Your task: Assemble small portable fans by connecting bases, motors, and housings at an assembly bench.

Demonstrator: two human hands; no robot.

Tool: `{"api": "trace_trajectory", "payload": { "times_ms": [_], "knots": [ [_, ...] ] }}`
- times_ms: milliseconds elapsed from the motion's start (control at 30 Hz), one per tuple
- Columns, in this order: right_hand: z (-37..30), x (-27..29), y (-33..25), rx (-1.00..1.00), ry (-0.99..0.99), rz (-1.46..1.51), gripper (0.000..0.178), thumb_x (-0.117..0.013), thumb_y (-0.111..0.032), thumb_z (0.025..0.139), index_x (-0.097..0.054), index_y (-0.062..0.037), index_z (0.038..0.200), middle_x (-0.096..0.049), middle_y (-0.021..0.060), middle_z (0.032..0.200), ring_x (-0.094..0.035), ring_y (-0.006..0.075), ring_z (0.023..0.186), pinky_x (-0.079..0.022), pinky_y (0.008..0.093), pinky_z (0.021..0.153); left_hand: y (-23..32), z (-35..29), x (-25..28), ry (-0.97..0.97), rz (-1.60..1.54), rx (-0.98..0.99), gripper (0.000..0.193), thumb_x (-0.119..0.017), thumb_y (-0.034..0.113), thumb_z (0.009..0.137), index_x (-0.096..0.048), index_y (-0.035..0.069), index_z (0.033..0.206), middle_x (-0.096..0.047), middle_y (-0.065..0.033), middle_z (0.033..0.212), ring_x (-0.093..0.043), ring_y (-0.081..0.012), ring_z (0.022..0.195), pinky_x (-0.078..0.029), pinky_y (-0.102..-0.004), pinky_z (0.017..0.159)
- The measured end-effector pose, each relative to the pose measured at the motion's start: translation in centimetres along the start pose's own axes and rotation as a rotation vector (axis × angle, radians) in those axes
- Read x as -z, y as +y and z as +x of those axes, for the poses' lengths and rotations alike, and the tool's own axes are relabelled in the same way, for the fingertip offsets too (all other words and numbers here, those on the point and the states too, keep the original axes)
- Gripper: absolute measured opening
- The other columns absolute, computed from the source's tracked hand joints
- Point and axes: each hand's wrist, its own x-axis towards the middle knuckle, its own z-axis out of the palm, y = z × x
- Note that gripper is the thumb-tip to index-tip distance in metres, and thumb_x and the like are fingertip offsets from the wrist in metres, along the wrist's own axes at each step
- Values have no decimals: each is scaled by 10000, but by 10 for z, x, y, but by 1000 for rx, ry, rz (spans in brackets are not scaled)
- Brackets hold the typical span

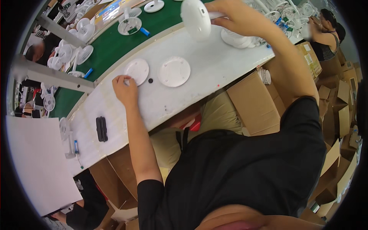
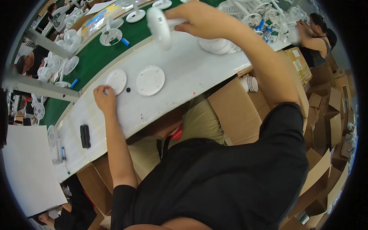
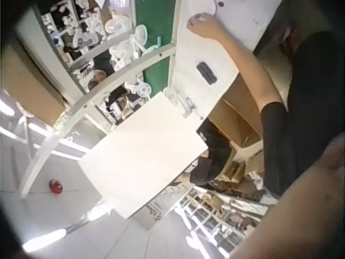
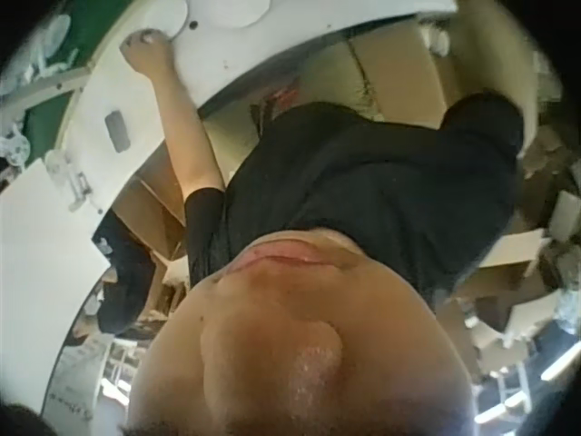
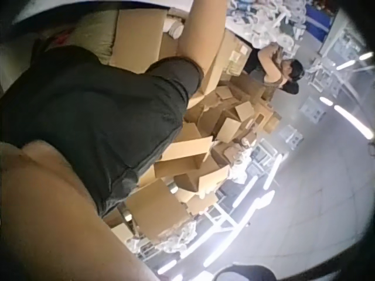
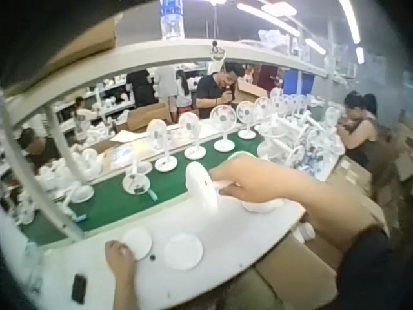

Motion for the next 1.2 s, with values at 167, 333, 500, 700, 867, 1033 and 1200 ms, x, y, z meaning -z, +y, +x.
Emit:
{"api": "trace_trajectory", "payload": {
  "times_ms": [167, 333, 500, 700, 867, 1033, 1200],
  "knots": [
    [-5, 51, -94, 441, -34, -115, 85, -572, -49, 832, -636, 2, 857, -634, 168, 789, -587, 348, 708, -498, 429, 703, 14, 21, -23, -19, -28, 58, 70, -615, 114, 782, -654, 58, 801, -575, -110, 1042, -558, -260, 923, -469, -334, 816],
    [-9, 74, -168, 444, -179, -320, 43, -589, -6, 823, -627, -9, 841, -625, 145, 790, -602, 315, 723, -501, 402, 681, 39, 33, -15, 18, -131, 153, 64, -604, 100, 783, -657, 66, 797, -567, -107, 1042, -560, -265, 911, -468, -332, 815],
    [-15, 80, -213, 525, -218, -554, 28, -606, -34, 825, -602, -9, 813, -613, 128, 793, -585, 297, 740, -503, 392, 683, 40, 29, 9, 61, -146, 149, 79, -582, 72, 779, -658, 62, 797, -559, -111, 1035, -558, -269, 908, -468, -336, 814],
    [-15, 61, -215, 647, -54, -475, 104, -642, -24, 792, -654, -14, 895, -625, 120, 845, -592, 272, 741, -492, 351, 659, -4, 6, 41, 68, -92, 170, 116, -550, 36, 778, -659, 50, 814, -553, -126, 1023, -552, -274, 906, -468, -340, 808],
    [-13, -37, -112, 457, 410, -222, 349, -679, -64, 760, -659, -28, 1106, -712, 149, 937, -659, 301, 743, -508, 359, 678, -21, -67, 93, -303, 30, 250, 201, -585, 63, 804, -688, 50, 976, -650, -121, 1048, -576, -226, 923, -465, -290, 833],
    [84, -80, -85, 130, 527, -47, 301, -706, -115, 750, -663, -38, 1038, -708, 164, 854, -649, 351, 681, -500, 404, 615, 7, -100, 101, -13, -501, 382, 216, -515, -38, 774, -657, 12, 929, -637, -110, 919, -568, -213, 829, -466, -275, 808],
    [134, -126, -151, 154, 528, -292, 246, -680, -177, 783, -665, -82, 1009, -715, 125, 818, -654, 347, 672, -495, 416, 634, -4, -132, 107, 157, -620, 396, 219, -511, -49, 780, -641, -9, 951, -654, -94, 907, -569, -188, 807, -462, -258, 791]
  ]
}}
